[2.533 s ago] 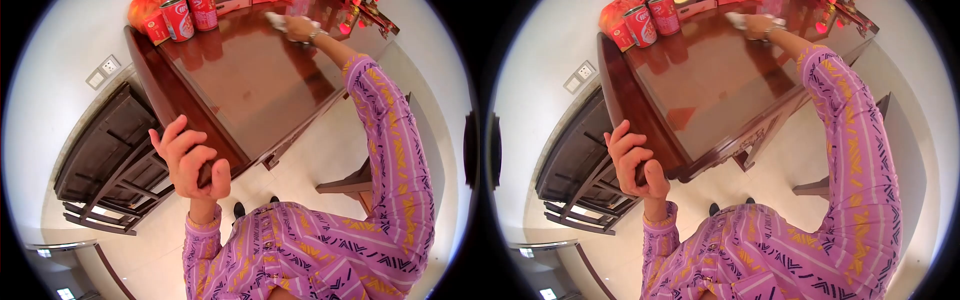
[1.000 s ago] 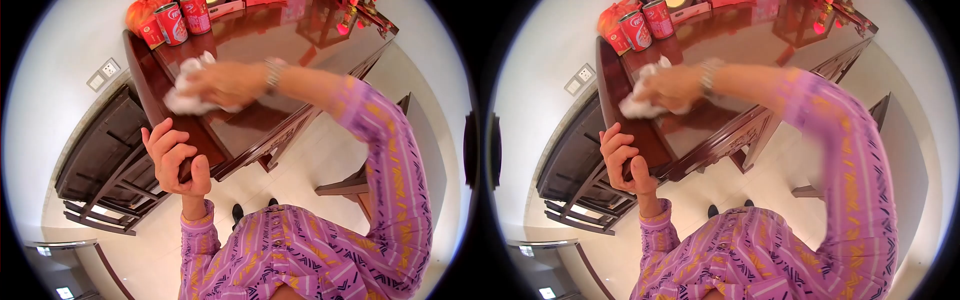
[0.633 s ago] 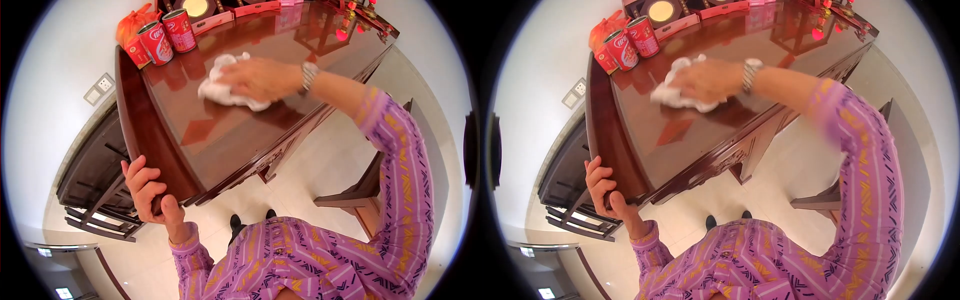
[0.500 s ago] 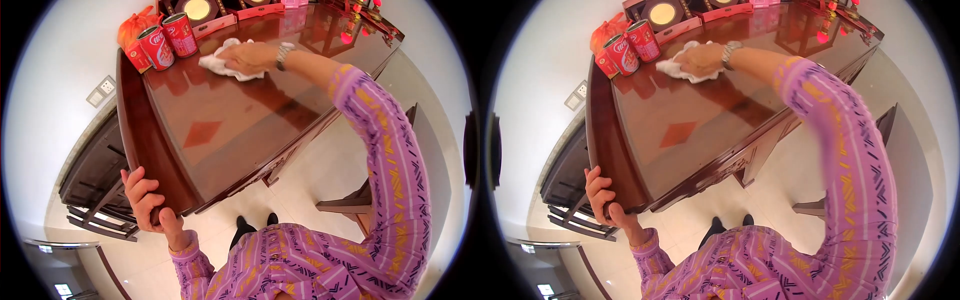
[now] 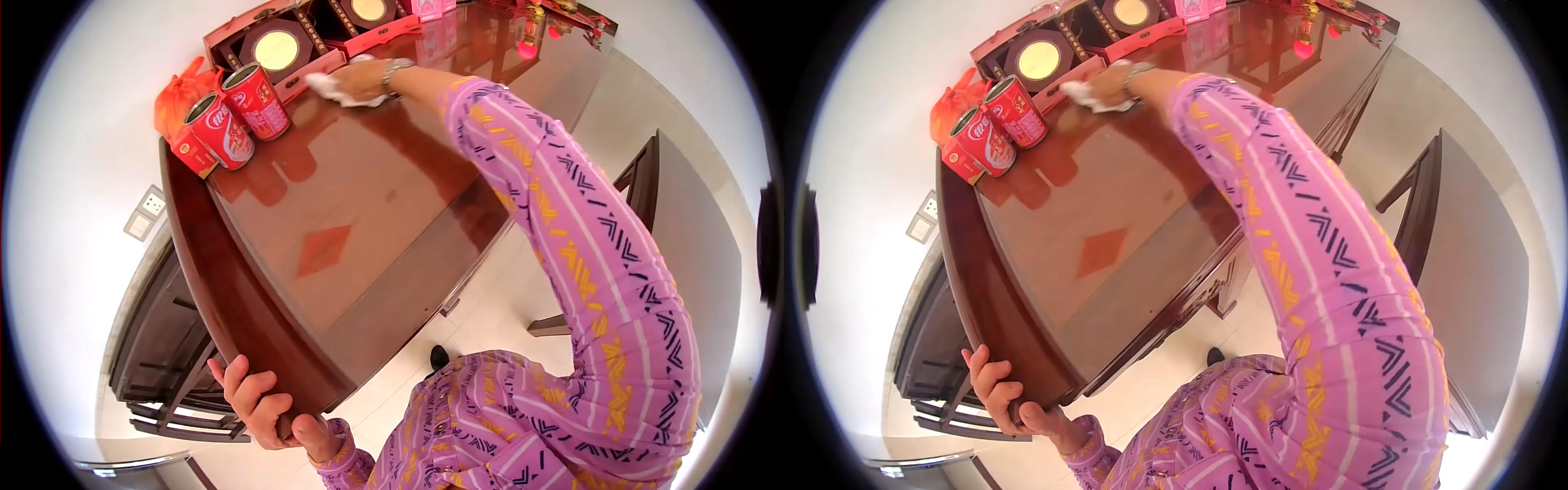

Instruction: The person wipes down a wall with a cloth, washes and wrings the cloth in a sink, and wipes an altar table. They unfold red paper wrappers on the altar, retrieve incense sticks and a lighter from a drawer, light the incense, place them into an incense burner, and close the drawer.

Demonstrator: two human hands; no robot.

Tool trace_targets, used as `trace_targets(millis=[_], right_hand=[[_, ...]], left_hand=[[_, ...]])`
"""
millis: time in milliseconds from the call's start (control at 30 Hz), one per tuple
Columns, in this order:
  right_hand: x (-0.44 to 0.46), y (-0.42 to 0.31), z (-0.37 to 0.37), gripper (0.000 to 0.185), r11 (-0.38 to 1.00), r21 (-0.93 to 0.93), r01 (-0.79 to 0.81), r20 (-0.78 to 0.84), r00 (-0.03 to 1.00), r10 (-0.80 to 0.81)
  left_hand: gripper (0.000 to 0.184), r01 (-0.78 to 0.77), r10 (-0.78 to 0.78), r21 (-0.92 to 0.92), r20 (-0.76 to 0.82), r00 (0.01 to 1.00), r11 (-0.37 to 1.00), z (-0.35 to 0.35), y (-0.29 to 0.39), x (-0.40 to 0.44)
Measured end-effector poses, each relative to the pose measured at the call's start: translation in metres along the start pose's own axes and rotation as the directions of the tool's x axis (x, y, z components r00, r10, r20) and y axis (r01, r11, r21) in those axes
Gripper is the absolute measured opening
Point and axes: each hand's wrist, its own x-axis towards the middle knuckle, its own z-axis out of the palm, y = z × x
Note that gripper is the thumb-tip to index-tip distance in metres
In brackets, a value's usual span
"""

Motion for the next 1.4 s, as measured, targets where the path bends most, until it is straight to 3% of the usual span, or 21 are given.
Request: trace_targets(millis=[67,200,233,267,333,467,600,633,667,700,767,800,867,900,967,1067,1100,1200,1400], right_hand=[[-0.042,0.024,0.029,0.038,0.878,0.337,-0.341,0.094,0.940,0.329],[-0.175,0.097,0.112,0.036,0.775,0.106,-0.623,0.243,0.772,0.587],[-0.195,0.125,0.156,0.034,0.839,0.004,-0.545,0.226,0.817,0.530],[-0.191,0.108,0.129,0.034,0.697,0.218,-0.683,0.285,0.728,0.624],[-0.169,0.094,0.104,0.033,0.734,0.134,-0.666,0.376,0.719,0.584],[-0.085,0.028,0.043,0.036,0.808,0.448,-0.384,0.160,0.923,0.350],[-0.057,0.004,0.009,0.038,0.793,0.553,-0.257,-0.044,0.941,0.336],[-0.063,0.003,-0.009,0.038,0.610,0.708,-0.356,0.130,0.915,0.383],[-0.067,0.007,-0.009,0.038,0.605,0.708,-0.365,0.142,0.913,0.384],[-0.064,0.020,0.005,0.038,0.676,0.639,-0.366,0.125,0.917,0.377],[-0.069,0.058,0.054,0.038,0.741,0.564,-0.364,0.111,0.923,0.369],[-0.074,0.084,0.093,0.039,0.954,0.245,-0.174,-0.042,0.981,0.189],[-0.104,0.110,0.105,0.041,0.982,0.124,-0.140,0.045,0.990,0.135],[-0.142,0.116,0.090,0.037,0.961,0.144,-0.234,0.113,0.969,0.219],[-0.230,0.137,0.071,0.039,0.768,0.269,-0.581,0.279,0.810,0.516],[-0.313,0.178,0.086,0.048,0.562,0.235,-0.793,0.393,0.606,0.691],[-0.318,0.189,0.097,0.046,0.548,0.236,-0.802,0.399,0.594,0.698],[-0.295,0.206,0.131,0.041,0.551,0.236,-0.800,0.396,0.597,0.698],[-0.251,0.182,0.111,0.033,0.662,0.335,-0.671,0.354,0.740,0.571]], left_hand=[[0.034,0.038,-0.038,0.016,0.024,0.999,0.999,-0.002,0.004,0.001],[0.027,0.089,-0.089,-0.066,0.004,0.996,0.994,0.000,0.010,-0.001],[0.027,0.089,-0.089,-0.068,0.002,0.996,0.994,0.000,0.009,-0.001],[0.025,0.077,-0.078,-0.073,-0.005,0.997,0.994,0.001,0.009,-0.001],[0.021,0.015,-0.017,-0.095,-0.025,1.000,0.995,0.004,0.003,0.000],[0.021,-0.027,0.025,-0.058,-0.022,0.999,0.998,0.005,-0.001,-0.001],[0.022,-0.005,0.006,0.008,-0.101,0.995,1.000,0.012,0.007,0.000],[0.023,0.027,-0.019,0.066,-0.121,0.992,0.997,0.015,0.011,0.000],[0.023,0.024,-0.018,0.051,-0.118,0.993,0.998,0.008,0.020,0.005],[0.023,0.068,-0.064,0.026,-0.129,0.990,0.997,0.005,0.025,0.006],[0.031,-0.057,0.059,0.021,-0.083,0.995,0.998,-0.001,0.038,0.025],[0.031,-0.018,0.029,0.066,-0.172,0.985,0.998,0.003,0.050,0.031],[0.029,0.069,-0.062,0.052,-0.130,0.990,0.996,-0.011,0.071,0.034],[0.028,0.072,-0.071,-0.001,-0.111,0.991,0.997,-0.025,0.077,0.033],[0.027,0.136,-0.140,-0.038,-0.126,0.982,0.990,-0.037,0.095,0.031],[0.026,0.212,-0.233,-0.133,-0.171,0.957,0.968,-0.040,0.107,0.044],[0.026,0.231,-0.245,-0.104,-0.157,0.957,0.967,-0.035,0.105,0.055],[0.022,0.390,-0.439,-0.243,-0.199,0.876,0.888,-0.024,0.069,0.055],[0.027,0.316,-0.343,-0.159,-0.188,0.920,0.935,-0.018,0.048,0.062]])
